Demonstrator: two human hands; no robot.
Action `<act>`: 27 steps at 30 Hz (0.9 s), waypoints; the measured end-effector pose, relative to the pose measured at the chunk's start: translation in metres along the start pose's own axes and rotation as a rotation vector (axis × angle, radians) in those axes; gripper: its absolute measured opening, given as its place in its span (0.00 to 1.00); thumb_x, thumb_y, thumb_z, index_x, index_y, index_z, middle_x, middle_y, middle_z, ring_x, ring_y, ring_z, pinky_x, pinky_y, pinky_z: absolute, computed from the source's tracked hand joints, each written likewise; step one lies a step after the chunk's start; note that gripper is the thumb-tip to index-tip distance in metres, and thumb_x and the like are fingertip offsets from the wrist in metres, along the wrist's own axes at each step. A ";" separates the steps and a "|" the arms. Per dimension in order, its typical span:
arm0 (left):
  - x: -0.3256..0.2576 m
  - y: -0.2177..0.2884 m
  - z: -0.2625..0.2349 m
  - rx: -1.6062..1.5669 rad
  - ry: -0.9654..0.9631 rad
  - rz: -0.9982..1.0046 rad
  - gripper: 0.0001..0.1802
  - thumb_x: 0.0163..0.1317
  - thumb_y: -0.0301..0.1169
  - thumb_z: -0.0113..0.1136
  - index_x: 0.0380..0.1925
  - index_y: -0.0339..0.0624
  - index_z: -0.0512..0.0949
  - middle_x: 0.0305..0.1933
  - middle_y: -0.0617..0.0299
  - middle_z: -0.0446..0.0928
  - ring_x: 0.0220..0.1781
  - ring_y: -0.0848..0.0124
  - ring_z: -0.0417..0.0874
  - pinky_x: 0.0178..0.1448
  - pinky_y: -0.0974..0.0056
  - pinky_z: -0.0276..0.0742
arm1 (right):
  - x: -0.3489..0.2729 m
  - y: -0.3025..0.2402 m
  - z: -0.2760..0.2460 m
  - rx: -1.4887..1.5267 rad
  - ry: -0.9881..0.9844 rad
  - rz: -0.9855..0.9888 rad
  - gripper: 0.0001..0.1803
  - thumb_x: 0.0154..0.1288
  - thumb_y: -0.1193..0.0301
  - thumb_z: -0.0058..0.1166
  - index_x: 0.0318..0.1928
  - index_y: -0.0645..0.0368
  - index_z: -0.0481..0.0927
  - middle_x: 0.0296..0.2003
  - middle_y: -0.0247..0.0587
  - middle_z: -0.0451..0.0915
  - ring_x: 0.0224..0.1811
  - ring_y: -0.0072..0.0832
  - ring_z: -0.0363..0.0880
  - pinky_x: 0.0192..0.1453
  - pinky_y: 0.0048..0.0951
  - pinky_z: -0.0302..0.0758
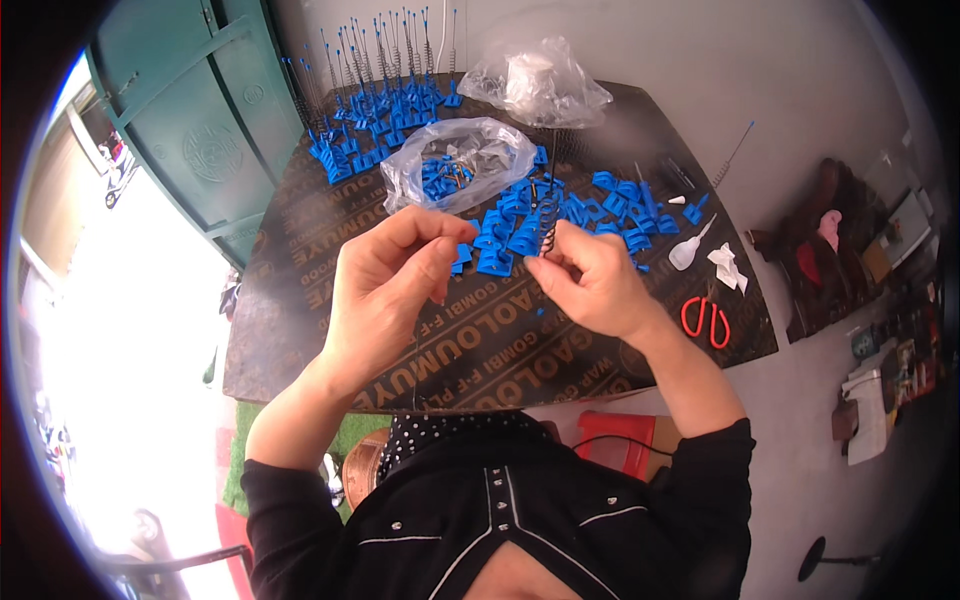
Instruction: The person fits plastic pieces together by hand, applies liquid adhesive from a bottle onto a small piece, and attaches a coiled wire spring to it.
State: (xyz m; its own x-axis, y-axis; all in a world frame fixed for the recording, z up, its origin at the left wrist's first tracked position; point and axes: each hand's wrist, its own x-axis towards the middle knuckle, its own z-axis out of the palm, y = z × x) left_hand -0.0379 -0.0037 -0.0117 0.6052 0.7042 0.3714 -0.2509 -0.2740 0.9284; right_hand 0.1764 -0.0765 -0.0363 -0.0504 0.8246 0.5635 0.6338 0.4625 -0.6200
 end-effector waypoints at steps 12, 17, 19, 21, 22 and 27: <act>-0.019 -0.019 -0.021 0.043 0.130 -0.113 0.11 0.66 0.28 0.51 0.36 0.29 0.78 0.31 0.61 0.76 0.27 0.78 0.72 0.32 0.74 0.68 | 0.009 0.030 -0.045 -0.705 -0.224 -0.314 0.08 0.55 0.72 0.58 0.27 0.57 0.71 0.20 0.38 0.74 0.25 0.38 0.78 0.27 0.37 0.73; -0.024 -0.024 -0.031 0.046 0.183 -0.150 0.10 0.65 0.27 0.50 0.36 0.29 0.77 0.31 0.61 0.76 0.26 0.77 0.73 0.31 0.74 0.69 | -0.005 0.061 -0.043 -0.881 -0.297 -0.403 0.08 0.50 0.73 0.58 0.27 0.56 0.71 0.20 0.36 0.70 0.25 0.33 0.75 0.26 0.33 0.72; -0.027 -0.022 -0.033 0.052 0.205 -0.142 0.10 0.65 0.27 0.50 0.35 0.30 0.77 0.31 0.61 0.76 0.26 0.77 0.73 0.31 0.74 0.69 | -0.007 0.068 -0.040 -0.913 -0.315 -0.433 0.07 0.49 0.73 0.58 0.26 0.56 0.71 0.20 0.35 0.69 0.26 0.32 0.75 0.26 0.32 0.72; -0.029 -0.022 -0.037 0.059 0.229 -0.135 0.10 0.65 0.27 0.50 0.35 0.30 0.78 0.31 0.61 0.76 0.26 0.76 0.73 0.31 0.73 0.69 | -0.007 0.075 -0.036 -0.955 -0.293 -0.517 0.05 0.48 0.74 0.55 0.24 0.54 0.71 0.19 0.33 0.72 0.26 0.29 0.78 0.24 0.29 0.74; -0.031 -0.022 -0.040 0.049 0.253 -0.129 0.10 0.66 0.26 0.50 0.35 0.29 0.78 0.29 0.62 0.75 0.26 0.78 0.72 0.31 0.74 0.69 | -0.007 0.079 -0.035 -0.956 -0.294 -0.520 0.05 0.48 0.74 0.55 0.24 0.54 0.71 0.19 0.33 0.72 0.26 0.29 0.78 0.24 0.29 0.74; -0.039 -0.027 -0.050 0.034 0.317 -0.144 0.10 0.66 0.25 0.50 0.35 0.28 0.78 0.27 0.63 0.74 0.25 0.80 0.71 0.30 0.74 0.69 | -0.008 0.105 -0.029 -0.976 -0.205 -0.602 0.05 0.47 0.74 0.54 0.24 0.55 0.71 0.19 0.31 0.69 0.24 0.26 0.73 0.23 0.25 0.72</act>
State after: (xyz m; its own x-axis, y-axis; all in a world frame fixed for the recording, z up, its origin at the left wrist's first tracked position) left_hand -0.0923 0.0089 -0.0520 0.3668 0.9041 0.2192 -0.1514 -0.1745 0.9730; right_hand 0.2656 -0.0444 -0.0901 -0.6124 0.6358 0.4698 0.7856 0.4230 0.4516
